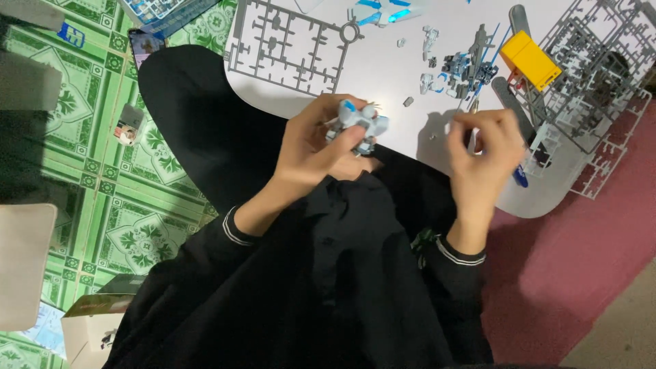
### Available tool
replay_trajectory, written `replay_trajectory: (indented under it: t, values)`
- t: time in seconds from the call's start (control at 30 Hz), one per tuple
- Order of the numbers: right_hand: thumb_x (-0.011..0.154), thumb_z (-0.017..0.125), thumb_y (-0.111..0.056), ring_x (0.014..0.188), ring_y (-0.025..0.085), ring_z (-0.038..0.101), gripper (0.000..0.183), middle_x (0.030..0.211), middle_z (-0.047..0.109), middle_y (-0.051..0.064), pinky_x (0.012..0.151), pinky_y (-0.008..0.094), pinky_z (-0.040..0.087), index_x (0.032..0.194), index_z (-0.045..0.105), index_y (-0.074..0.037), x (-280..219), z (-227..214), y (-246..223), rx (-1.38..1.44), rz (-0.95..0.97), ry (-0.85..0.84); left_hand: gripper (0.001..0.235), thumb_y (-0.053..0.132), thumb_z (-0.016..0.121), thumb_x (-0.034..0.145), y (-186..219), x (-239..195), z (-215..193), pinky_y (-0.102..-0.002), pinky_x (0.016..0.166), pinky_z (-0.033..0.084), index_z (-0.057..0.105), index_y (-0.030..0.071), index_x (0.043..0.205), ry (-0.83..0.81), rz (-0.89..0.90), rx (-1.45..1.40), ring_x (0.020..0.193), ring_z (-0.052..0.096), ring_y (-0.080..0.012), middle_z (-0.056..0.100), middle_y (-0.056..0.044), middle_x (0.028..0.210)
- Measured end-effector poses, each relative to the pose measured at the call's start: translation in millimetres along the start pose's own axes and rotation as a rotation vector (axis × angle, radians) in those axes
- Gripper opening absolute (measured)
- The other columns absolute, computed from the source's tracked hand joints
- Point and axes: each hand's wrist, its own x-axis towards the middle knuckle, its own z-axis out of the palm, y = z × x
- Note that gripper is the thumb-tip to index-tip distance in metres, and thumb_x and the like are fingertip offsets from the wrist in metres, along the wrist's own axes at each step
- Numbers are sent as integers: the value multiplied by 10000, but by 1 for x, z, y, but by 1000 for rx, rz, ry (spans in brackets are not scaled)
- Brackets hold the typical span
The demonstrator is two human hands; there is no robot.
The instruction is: The person assembles a small plastic model kit by hand, snapping together white and blue parts on a white table. They pick up individual pieces from the table, align them, and press them into place on the growing model body.
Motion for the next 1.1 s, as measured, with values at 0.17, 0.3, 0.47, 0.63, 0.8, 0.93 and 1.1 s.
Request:
replay_trajectory:
  t: [0.17, 0.3, 0.47, 0.63, 0.8, 0.93, 1.1]
  values:
    - [855, 688, 152, 711, 251, 496, 118, 787, 537, 125, 620, 344, 410, 858, 690, 34, 1, 17, -14, -97, 18, -33, 264, 90, 671, 882, -34, -2, 12, -268, 714, 529, 598, -5, 1117, 225, 105, 65, 841, 620, -160, 643, -126, 891]
    - [889, 694, 129, 750, 284, 499, 60, 786, 532, 158, 652, 367, 422, 869, 692, 72, 13, 17, -21, -117, 45, -93, 279, 62, 617, 875, -20, -3, -4, -228, 772, 492, 566, -29, 1134, 58, -76, 41, 835, 596, -144, 635, -118, 983]
    - [916, 683, 106, 732, 263, 498, 83, 808, 539, 126, 651, 349, 407, 913, 719, 31, 19, 12, 5, -95, 22, -106, 309, 25, 755, 822, -55, -5, 6, -330, 809, 507, 601, -62, 1075, 293, 189, -6, 899, 603, -139, 667, -154, 918]
    - [912, 652, 145, 745, 284, 504, 120, 809, 527, 136, 648, 356, 426, 956, 715, 52, 27, 13, 12, -133, -12, -109, 303, 52, 773, 812, -50, -5, 3, -323, 806, 511, 622, -47, 1056, 243, 91, -42, 902, 560, -102, 658, -137, 880]
    - [912, 631, 104, 754, 256, 498, 122, 801, 507, 110, 680, 343, 438, 950, 724, 34, 23, 6, 15, -150, 39, -148, 284, 103, 727, 860, -47, -5, -8, -337, 731, 541, 616, -53, 1069, 149, -12, -6, 854, 598, -173, 645, -182, 916]
    - [907, 625, 118, 740, 252, 491, 150, 791, 501, 104, 679, 332, 436, 969, 733, 34, 24, 6, 19, -183, 48, -120, 300, 110, 707, 873, -43, 4, -6, -338, 676, 552, 598, -81, 1078, 115, -45, -7, 840, 579, -166, 624, -195, 873]
    - [904, 703, 34, 752, 263, 490, 71, 789, 485, 90, 677, 351, 460, 962, 731, 4, 32, 15, 14, -134, 24, -145, 311, 107, 687, 882, -46, 12, -4, -343, 610, 554, 585, -93, 1097, 75, -79, 59, 790, 624, -208, 625, -237, 873]
